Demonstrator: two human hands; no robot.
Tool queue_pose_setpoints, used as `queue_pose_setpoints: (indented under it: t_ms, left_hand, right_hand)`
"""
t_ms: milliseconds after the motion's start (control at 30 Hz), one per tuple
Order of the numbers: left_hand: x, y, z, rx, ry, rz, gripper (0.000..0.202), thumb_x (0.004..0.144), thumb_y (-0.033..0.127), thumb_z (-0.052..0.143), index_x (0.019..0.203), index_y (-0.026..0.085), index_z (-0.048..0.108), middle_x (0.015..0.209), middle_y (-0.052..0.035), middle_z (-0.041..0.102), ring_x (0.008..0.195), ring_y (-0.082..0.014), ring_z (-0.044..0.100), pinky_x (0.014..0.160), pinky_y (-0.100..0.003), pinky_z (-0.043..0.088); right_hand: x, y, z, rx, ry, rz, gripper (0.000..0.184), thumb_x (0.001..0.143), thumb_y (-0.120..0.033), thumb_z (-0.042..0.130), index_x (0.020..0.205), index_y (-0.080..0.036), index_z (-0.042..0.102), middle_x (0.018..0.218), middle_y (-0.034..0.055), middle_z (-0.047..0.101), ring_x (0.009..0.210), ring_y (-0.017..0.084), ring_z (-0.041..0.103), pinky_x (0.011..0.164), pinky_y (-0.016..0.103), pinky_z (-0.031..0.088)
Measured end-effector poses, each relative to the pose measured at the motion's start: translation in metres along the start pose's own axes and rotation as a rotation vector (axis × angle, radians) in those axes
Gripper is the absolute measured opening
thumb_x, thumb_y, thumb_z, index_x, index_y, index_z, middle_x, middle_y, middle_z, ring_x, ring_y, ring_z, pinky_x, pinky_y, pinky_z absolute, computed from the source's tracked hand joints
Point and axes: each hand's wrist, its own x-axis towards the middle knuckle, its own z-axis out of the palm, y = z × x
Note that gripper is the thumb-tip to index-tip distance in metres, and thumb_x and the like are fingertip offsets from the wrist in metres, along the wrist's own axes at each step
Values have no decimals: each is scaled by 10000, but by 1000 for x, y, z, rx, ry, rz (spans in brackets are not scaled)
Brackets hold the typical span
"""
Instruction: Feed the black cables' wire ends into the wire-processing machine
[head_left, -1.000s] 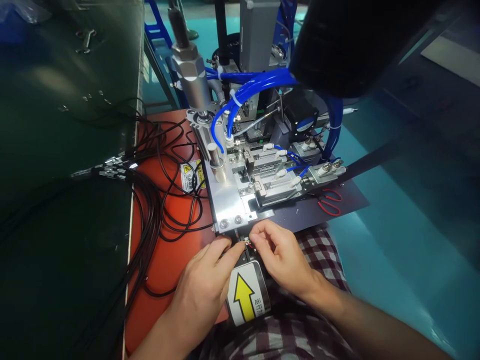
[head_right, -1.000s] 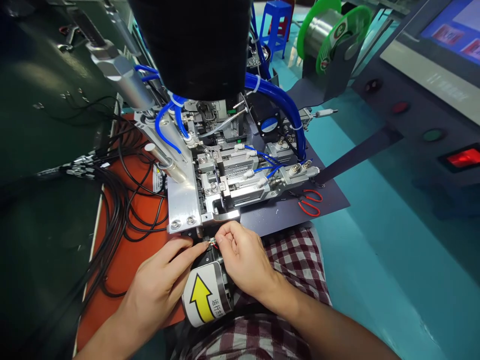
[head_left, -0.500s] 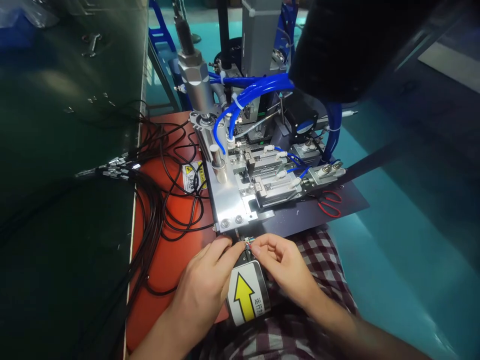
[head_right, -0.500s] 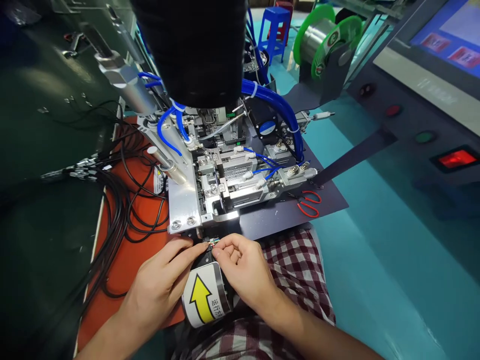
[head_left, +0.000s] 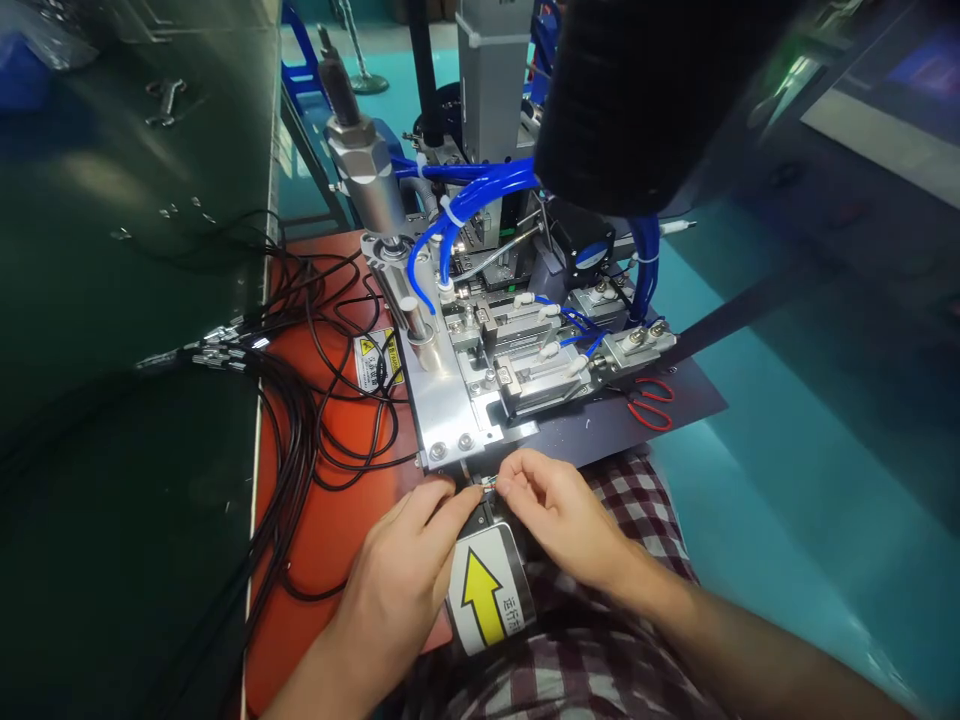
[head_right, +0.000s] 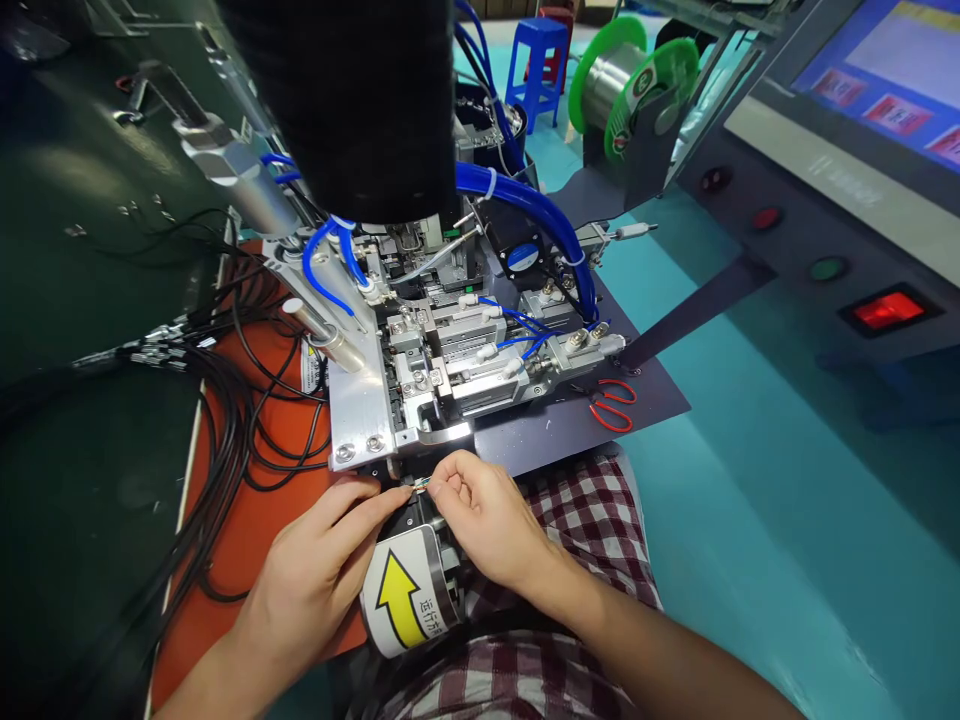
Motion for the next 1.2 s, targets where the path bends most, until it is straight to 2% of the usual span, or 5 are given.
queue_pose_setpoints:
  t_ms: [200,533,767,1033,1200]
  left_hand:
    - [3,2,-1,-72,18,-56,224,915,101,439,1069,136,598,886,-54,591,794,-148,592,697,-230,498]
    - [-10,8,-7,384,-88,7,415,833,33,404,1198,142,567,975,-119,566,832,-258,532,657,-380,506]
    - [-6,5,-1,146,-32,-16,419,809,-16,367,1144,101,590,989,-115,584,868,-224,534,712,-329,528]
    - [-7,3,-3,93,-51,-26,404,829,-5,372,1150,106,592,995,-108,572,863,-211,542,696,-307,524]
    - [-11,4,1,140,-97,-70,422,832,24,392,1207,138,548,1000,-103,550,868,-232,529,674,-332,524]
  right_hand:
    - [5,7,3,434,-123,192,235,853,-385,547,736,-188,498,552,-68,435,424,80,382,440,221,293]
    - [2,7,19,175,122,71,243,899,-366,494,722,-202,469,610,-57,419,523,104,395,485,237,318]
    - [4,12,22,380,30,103,249,922,-379,461,738,-214,431,565,-77,405,458,90,377,448,224,313]
    - [3,5,15,90,103,11,230,928,-319,452,724,-212,462,584,-52,439,531,118,408,508,246,325]
    - [8,3,17,436,-15,181,314,896,-412,486,661,-213,428,507,-74,409,463,103,387,482,237,321]
